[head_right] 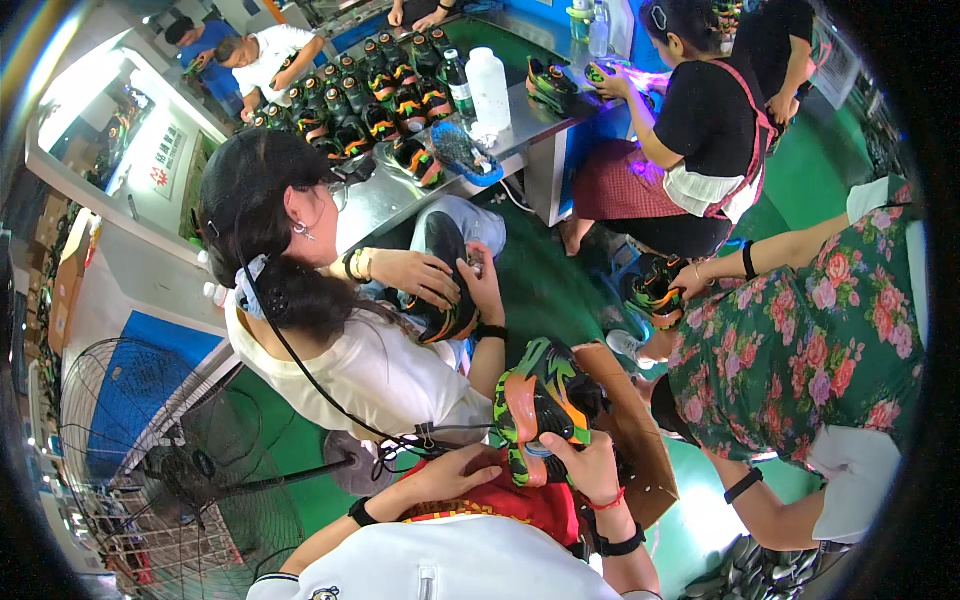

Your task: Packing finished shoes from a box into a workstation for inspection or further processing.

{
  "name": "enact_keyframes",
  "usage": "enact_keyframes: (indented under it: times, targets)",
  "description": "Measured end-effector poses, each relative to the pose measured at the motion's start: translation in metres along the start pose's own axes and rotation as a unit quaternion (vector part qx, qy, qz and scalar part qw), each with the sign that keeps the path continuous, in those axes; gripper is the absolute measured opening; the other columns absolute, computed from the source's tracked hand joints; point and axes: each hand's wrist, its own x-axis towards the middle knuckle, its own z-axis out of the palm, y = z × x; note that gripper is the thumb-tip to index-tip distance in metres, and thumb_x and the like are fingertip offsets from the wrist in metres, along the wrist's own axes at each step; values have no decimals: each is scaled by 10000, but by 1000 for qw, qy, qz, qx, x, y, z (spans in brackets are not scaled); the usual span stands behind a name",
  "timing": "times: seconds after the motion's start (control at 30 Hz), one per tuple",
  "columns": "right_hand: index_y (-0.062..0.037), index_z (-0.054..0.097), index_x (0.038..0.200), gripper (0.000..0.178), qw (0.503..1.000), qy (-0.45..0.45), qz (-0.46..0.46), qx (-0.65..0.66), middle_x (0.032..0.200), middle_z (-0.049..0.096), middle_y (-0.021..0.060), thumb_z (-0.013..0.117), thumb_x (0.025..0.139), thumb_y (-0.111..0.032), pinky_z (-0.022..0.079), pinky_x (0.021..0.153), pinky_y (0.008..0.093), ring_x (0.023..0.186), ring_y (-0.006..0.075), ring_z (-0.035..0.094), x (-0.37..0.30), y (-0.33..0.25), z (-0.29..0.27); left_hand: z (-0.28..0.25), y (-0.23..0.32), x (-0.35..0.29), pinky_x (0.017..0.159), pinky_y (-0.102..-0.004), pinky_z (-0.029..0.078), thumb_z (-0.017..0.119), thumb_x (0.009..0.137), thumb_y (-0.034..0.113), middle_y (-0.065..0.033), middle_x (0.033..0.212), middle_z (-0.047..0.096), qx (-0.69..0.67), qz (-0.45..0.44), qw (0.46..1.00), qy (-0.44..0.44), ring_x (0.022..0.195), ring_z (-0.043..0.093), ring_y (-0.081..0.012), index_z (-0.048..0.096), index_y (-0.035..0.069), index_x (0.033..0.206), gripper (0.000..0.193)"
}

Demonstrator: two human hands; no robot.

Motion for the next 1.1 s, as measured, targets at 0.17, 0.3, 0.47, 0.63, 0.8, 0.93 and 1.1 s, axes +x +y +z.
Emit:
enact_keyframes:
  times: [0.17, 0.3, 0.47, 0.63, 0.8, 0.93, 1.1]
  targets:
    - [50, 596, 809, 338, 998, -35, -25, 38, 597, 535, -19, 731, 747, -253, 398, 489, 237, 556, 52, 456, -2, 17, -16, -1, 2, 1, 868, -313, 426, 518, 898, 298, -144, 1062, 584, 10, 5, 1000, 6, 997, 556, -220, 464, 0, 1165, 405]
    - [48, 583, 958, 398, 991, -33, -99, 82, 790, 613, 34, 753, 723, -225, 465, 616, 250, 699, 85, 541, 1, 22, -14, -2, -3, 6, 868, -302, 425, 526, 896, 247, -134, 1062, 586, -30, 78, 995, 52, 1003, 555, -206, 484, -4, 1147, 357]
    - [69, 558, 955, 441, 975, 45, -117, 185, 808, 599, 30, 758, 716, -243, 466, 638, 230, 711, 90, 555, -2, 26, -4, -11, 11, 8, 870, -293, 433, 537, 889, 183, -118, 1065, 587, -45, 69, 994, 74, 988, 566, -178, 496, -12, 1125, 309]
    - [42, 550, 882, 386, 984, 71, -61, 152, 759, 563, 1, 762, 716, -234, 449, 604, 203, 662, 71, 524, 0, 40, -14, -17, 17, 9, 876, -287, 439, 548, 878, 117, -100, 1062, 589, -169, 76, 979, 89, 995, 558, -148, 494, -21, 1117, 281]
    - [47, 584, 866, 401, 991, 38, -66, 111, 715, 556, -24, 753, 721, -287, 426, 573, 198, 645, 48, 489, 5, 19, -8, -16, 12, 12, 865, -297, 440, 557, 874, 151, -91, 1030, 607, -97, 114, 985, 89, 961, 577, -162, 519, 12, 1095, 265]
    - [39, 604, 875, 360, 996, 17, -48, 69, 720, 578, -24, 741, 733, -262, 429, 574, 208, 644, 47, 494, 4, 28, -13, -19, 14, 14, 840, -301, 447, 575, 854, 163, -106, 1000, 621, -62, 105, 989, 89, 933, 597, -192, 528, 27, 1091, 277]
    - [40, 607, 861, 297, 992, 43, -49, 111, 709, 584, -21, 730, 743, -204, 428, 566, 210, 632, 53, 495, 10, 20, -4, -19, 10, 18, 833, -305, 450, 566, 858, 164, -105, 1010, 620, -37, 105, 989, 99, 934, 597, -199, 537, 32, 1094, 272]
